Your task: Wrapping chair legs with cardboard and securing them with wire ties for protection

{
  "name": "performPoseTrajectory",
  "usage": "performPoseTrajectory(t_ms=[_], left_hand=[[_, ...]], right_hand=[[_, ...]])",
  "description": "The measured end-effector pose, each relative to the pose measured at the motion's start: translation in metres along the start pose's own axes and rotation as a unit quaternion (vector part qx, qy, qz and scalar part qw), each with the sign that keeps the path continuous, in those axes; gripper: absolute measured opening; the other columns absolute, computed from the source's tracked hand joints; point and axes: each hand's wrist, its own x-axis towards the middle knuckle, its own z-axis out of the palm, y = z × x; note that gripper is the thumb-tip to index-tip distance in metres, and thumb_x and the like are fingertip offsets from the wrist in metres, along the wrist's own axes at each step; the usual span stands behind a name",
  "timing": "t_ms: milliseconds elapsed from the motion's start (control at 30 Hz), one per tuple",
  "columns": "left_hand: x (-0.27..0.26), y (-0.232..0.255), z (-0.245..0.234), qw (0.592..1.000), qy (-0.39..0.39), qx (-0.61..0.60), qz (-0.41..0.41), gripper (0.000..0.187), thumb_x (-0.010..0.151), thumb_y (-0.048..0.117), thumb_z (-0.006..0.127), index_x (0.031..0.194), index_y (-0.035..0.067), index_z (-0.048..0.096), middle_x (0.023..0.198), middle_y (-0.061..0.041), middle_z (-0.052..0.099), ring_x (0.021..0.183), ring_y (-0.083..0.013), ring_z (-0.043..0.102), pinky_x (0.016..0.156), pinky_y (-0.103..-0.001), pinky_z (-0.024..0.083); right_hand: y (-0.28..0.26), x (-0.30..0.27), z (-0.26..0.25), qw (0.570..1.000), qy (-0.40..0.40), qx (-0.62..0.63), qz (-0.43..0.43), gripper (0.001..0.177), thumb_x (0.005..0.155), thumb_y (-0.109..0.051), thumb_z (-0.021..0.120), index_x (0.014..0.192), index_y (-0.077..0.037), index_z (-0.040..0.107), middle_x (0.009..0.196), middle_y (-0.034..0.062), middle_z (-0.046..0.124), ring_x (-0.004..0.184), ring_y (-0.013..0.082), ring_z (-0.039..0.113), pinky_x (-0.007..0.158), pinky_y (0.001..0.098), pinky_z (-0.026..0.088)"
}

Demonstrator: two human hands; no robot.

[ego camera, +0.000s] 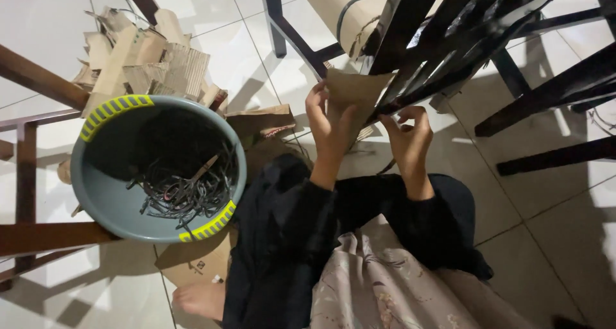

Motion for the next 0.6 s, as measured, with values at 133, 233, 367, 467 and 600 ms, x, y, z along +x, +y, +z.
performPoseTrajectory(t_ms=[133, 233, 367, 467, 600], left_hand=[[0.000, 0.000, -0.006, 0.997, 0.022, 0.057, 0.045, 0.041, 0.090, 0.031, 0.082, 0.106, 0.010, 0.051, 0.133, -0.010, 0.054, 0.130, -0.0297, 0.054, 0.112, -0.043, 0.045], [-0.008, -0.020, -0.009, 0.997, -0.012, 0.059, 0.038, 0.025, 0.094, 0.030, 0.075, 0.107, 0.014, 0.061, 0.140, -0.008, 0.054, 0.137, -0.0292, 0.052, 0.117, -0.045, 0.042], [-0.010, -0.042, 0.002, 0.999, -0.020, 0.029, 0.017, 0.016, 0.102, 0.026, 0.066, 0.101, 0.010, 0.065, 0.138, -0.012, 0.056, 0.132, -0.0313, 0.057, 0.115, -0.044, 0.044], [-0.009, -0.055, 0.007, 0.993, -0.037, 0.092, 0.062, 0.006, 0.102, 0.017, 0.065, 0.101, 0.013, 0.068, 0.135, -0.008, 0.062, 0.124, -0.0286, 0.064, 0.107, -0.040, 0.052], [-0.007, -0.064, 0.011, 0.995, -0.032, 0.075, 0.065, 0.005, 0.099, 0.013, 0.068, 0.095, 0.014, 0.067, 0.121, -0.010, 0.067, 0.115, -0.0313, 0.068, 0.100, -0.041, 0.055]], right_hand=[[-0.017, 0.005, -0.015, 0.999, -0.041, 0.014, -0.007, 0.021, 0.094, -0.012, 0.087, 0.089, -0.010, 0.066, 0.075, 0.0045, 0.064, 0.057, 0.0127, 0.063, 0.049, 0.0242, 0.044], [-0.029, 0.002, -0.018, 0.993, -0.064, 0.096, 0.025, 0.020, 0.098, -0.009, 0.080, 0.088, -0.011, 0.062, 0.072, 0.0024, 0.061, 0.048, 0.0080, 0.055, 0.042, 0.0205, 0.038], [-0.054, 0.003, -0.012, 0.975, -0.089, 0.204, 0.008, 0.015, 0.103, -0.007, 0.070, 0.089, -0.007, 0.063, 0.062, 0.0009, 0.051, 0.051, 0.0044, 0.048, 0.045, 0.0202, 0.034], [-0.051, 0.006, -0.002, 0.957, -0.115, 0.266, 0.005, 0.006, 0.099, -0.004, 0.068, 0.098, -0.001, 0.063, 0.072, 0.0048, 0.048, 0.062, 0.0077, 0.046, 0.056, 0.0242, 0.040], [-0.052, 0.015, 0.001, 0.979, -0.123, 0.153, -0.062, 0.026, 0.089, 0.001, 0.068, 0.111, 0.010, 0.057, 0.085, 0.0174, 0.054, 0.077, 0.0185, 0.051, 0.064, 0.0361, 0.049]])
